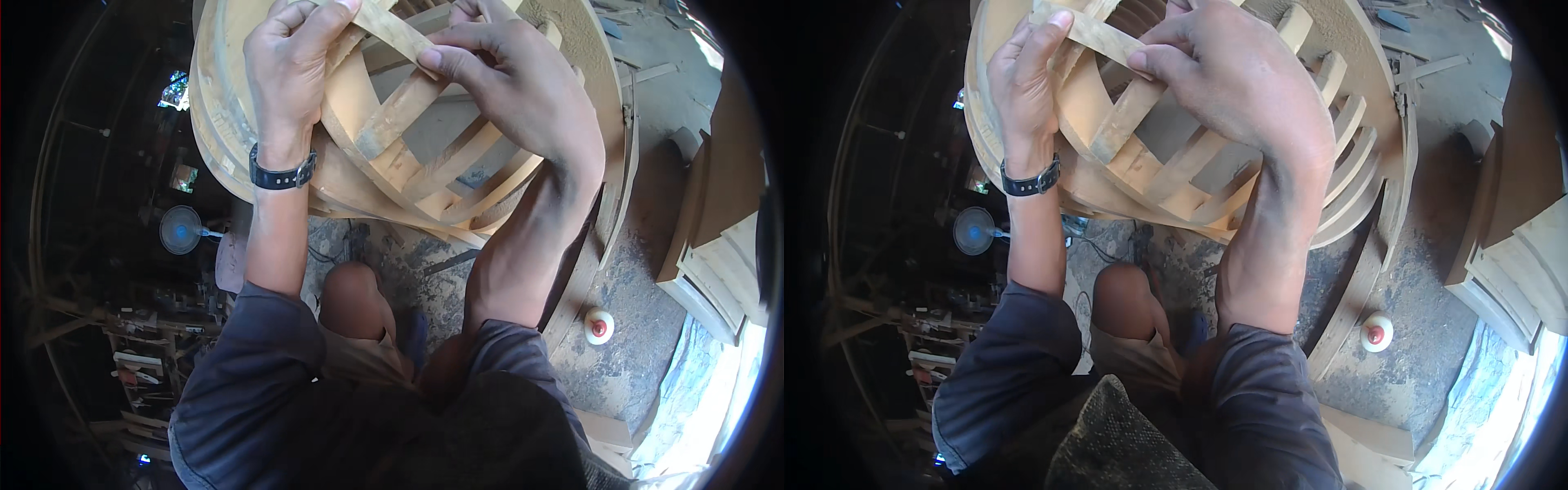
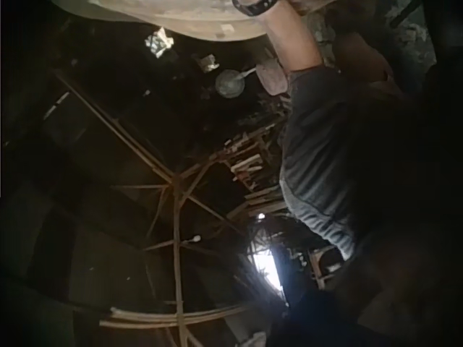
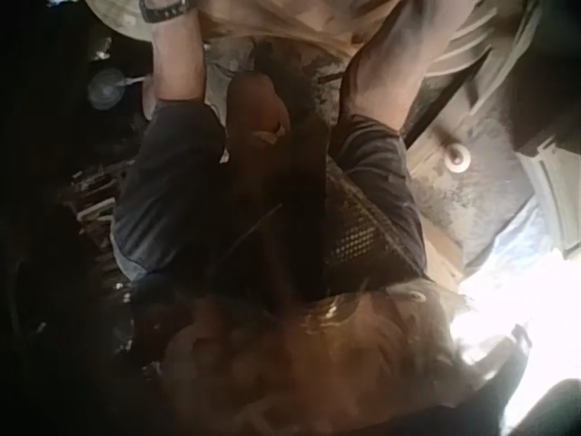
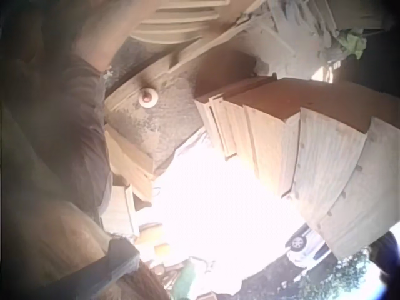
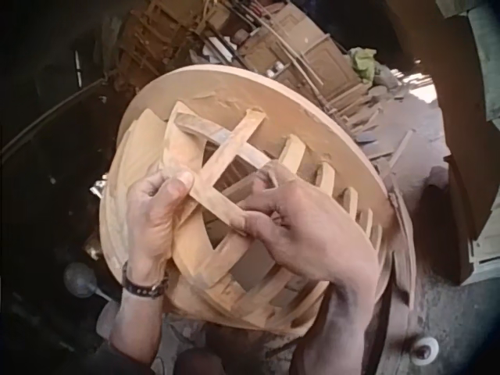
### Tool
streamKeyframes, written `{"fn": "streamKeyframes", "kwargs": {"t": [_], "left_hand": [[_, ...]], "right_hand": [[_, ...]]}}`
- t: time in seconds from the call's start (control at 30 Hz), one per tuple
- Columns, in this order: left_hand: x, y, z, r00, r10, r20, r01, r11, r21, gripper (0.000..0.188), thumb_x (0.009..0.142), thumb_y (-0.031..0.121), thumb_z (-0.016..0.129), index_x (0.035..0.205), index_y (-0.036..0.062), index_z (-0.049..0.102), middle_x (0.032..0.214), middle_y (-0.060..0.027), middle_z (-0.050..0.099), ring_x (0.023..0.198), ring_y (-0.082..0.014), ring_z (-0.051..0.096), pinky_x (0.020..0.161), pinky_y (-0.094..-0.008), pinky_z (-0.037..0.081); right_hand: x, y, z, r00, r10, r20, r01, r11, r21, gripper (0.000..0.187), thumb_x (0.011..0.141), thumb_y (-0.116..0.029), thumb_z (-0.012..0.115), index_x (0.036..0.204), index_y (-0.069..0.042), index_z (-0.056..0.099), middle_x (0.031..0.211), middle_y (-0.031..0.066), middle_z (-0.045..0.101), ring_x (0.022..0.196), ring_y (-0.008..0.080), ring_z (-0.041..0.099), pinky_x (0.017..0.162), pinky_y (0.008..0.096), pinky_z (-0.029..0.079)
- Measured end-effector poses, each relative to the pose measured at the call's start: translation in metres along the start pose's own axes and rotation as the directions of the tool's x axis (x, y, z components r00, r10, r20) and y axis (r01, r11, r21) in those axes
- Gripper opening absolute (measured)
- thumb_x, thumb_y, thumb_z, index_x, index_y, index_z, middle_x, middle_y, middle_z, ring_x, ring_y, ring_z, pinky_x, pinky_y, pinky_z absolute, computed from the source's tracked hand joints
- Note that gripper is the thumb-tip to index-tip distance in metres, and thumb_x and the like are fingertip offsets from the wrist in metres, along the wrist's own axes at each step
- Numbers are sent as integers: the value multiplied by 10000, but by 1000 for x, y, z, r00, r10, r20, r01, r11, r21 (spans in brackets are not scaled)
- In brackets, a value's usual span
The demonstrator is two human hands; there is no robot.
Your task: The person uses a nail gun and an angle grinder to assemble and sand a curved wooden lattice structure, then measures and fits wooden slats into the frame using a ruler.
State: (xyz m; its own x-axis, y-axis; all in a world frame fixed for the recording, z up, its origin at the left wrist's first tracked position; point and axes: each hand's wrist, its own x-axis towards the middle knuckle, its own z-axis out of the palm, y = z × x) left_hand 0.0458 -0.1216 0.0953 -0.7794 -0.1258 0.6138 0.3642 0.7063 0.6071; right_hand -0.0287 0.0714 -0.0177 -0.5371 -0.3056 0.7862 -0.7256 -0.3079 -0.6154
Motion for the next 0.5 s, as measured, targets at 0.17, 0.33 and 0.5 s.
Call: {"fn": "streamKeyframes", "kwargs": {"t": [0.17,0.33,0.5], "left_hand": [[2,-7,1,999,-31,35,33,996,-87,211,963,230,715,921,23,710,858,13,675,745,-55,589,697,-210,476],[1,-8,-1,998,-44,48,50,990,-128,202,949,220,722,931,19,705,854,2,667,743,-68,591,691,-217,478],[1,-9,-1,998,54,29,-51,995,-91,376,953,226,710,1206,-52,696,1120,-72,693,1026,-143,662,936,-288,510]], "right_hand": [[1,5,2,999,-30,-21,27,991,-131,166,955,-152,645,947,-20,744,1029,142,602,836,283,622,760,369,486],[5,11,12,996,-66,-55,57,987,-149,298,960,-283,715,1113,-33,770,934,106,744,813,227,694,778,351,528],[4,-4,10,996,81,-46,-85,993,-83,282,964,-303,677,1061,-61,785,871,127,741,788,309,714,764,405,547]]}}
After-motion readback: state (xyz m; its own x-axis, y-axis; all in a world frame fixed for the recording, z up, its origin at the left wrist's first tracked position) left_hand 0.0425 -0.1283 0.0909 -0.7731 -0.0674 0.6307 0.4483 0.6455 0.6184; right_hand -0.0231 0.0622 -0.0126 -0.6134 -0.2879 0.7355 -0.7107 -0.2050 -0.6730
